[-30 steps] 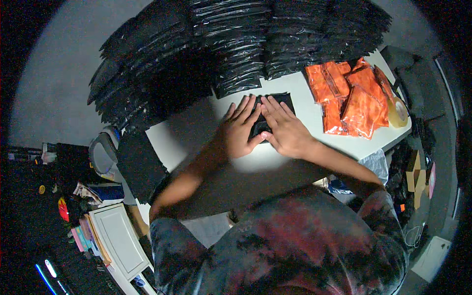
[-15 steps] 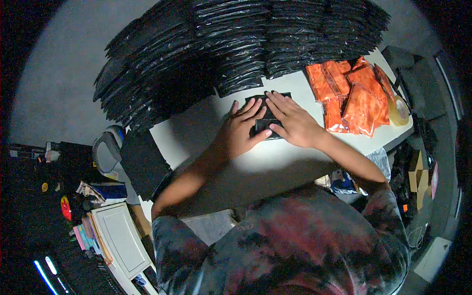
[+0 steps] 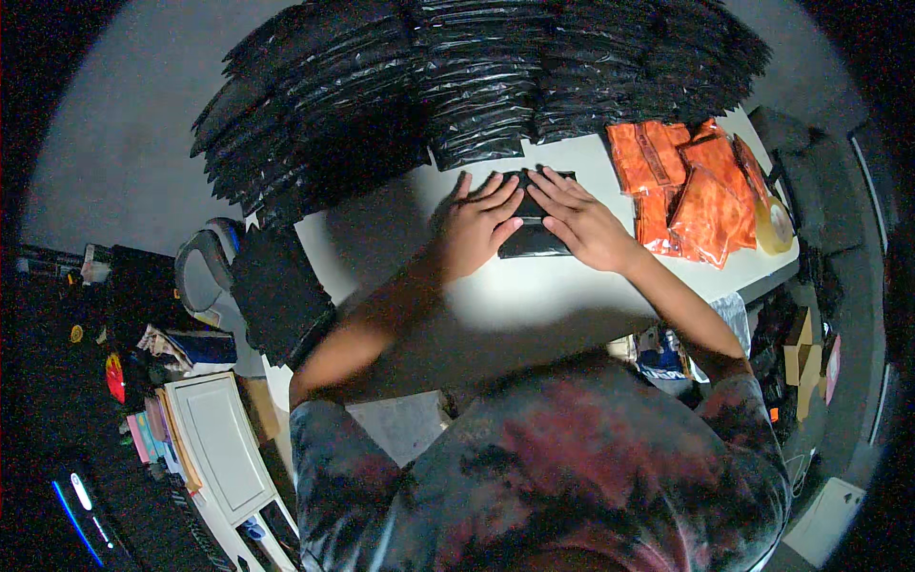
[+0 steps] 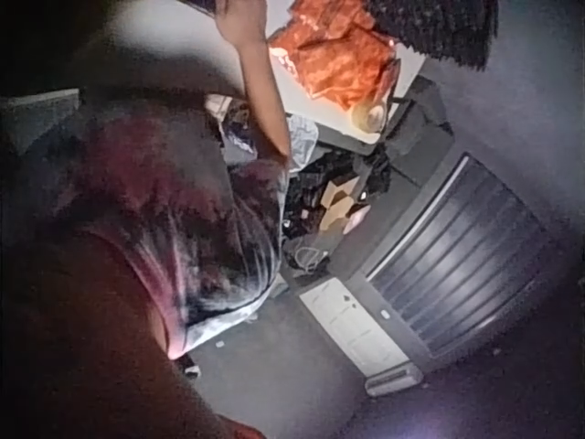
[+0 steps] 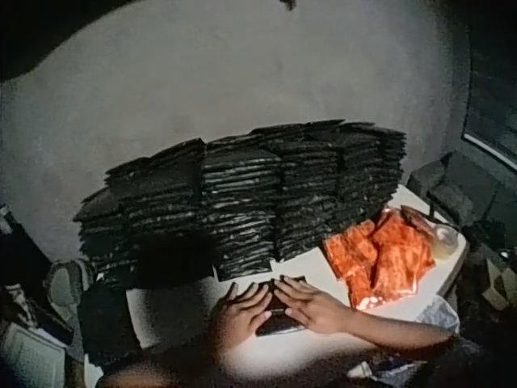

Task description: The person is seen packing small orange items into black mailer bags at a table.

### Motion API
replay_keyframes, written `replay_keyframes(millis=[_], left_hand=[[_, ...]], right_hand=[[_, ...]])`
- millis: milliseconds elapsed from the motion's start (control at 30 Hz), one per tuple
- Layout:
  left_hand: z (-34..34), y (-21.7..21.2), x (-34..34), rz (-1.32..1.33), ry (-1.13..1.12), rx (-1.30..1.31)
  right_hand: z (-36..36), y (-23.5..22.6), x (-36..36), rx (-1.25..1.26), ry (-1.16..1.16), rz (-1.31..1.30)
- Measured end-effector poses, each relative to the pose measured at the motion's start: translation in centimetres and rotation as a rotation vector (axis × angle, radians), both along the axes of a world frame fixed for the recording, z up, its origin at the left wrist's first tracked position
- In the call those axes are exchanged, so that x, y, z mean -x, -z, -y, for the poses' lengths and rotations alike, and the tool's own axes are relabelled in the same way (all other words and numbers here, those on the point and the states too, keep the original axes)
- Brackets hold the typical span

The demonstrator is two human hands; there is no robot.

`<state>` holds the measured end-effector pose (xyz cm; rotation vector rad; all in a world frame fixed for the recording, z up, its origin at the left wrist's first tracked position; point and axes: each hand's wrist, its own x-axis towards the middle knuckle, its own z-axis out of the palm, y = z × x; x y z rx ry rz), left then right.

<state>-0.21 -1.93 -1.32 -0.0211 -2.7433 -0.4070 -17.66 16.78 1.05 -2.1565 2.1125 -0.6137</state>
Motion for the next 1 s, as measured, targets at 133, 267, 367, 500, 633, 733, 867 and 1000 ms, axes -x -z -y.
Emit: replay_keyframes(millis=[133, 267, 367, 500, 633, 733, 867, 1000], left_hand=[[0.0, -0.3, 0.1, 0.04, -0.007, -0.024], [-0.1, 0.5, 0.1, -0.008, -0.03, -0.086], [0.5, 1.2, -1.3, -0.019, -0.097, -0.038], [2.7, 1.8, -4.7, -0.089, -0.048, 0.049], [4.5, 0.7, -5.4, 0.045, 0.028, -0.031], [2.4, -2.2, -7.7, 0.008, -0.257, 0.176], [-6.5, -9.5, -11.5, -0.109, -0.616, -0.384], [-16.9, -7.4, -14.4, -0.59, -0.58, -1.304]], right_hand=[[-0.5, -0.1, 0.7, 0.01, -0.013, 0.057], [-0.8, -0.4, 1.6, 0.036, -0.095, 0.204], [0.2, -0.1, 1.7, 0.039, -0.21, 0.224], [2.7, -0.4, 0.6, 0.055, -0.384, 0.054], [4.4, 0.8, 1.0, -0.028, -0.47, 0.015], [4.6, 2.2, 1.3, -0.05, -0.416, 0.032], [4.4, 3.7, 2.5, -0.025, -0.452, -0.054], [4.4, 1.6, 0.4, 0.027, -0.524, 0.017]])
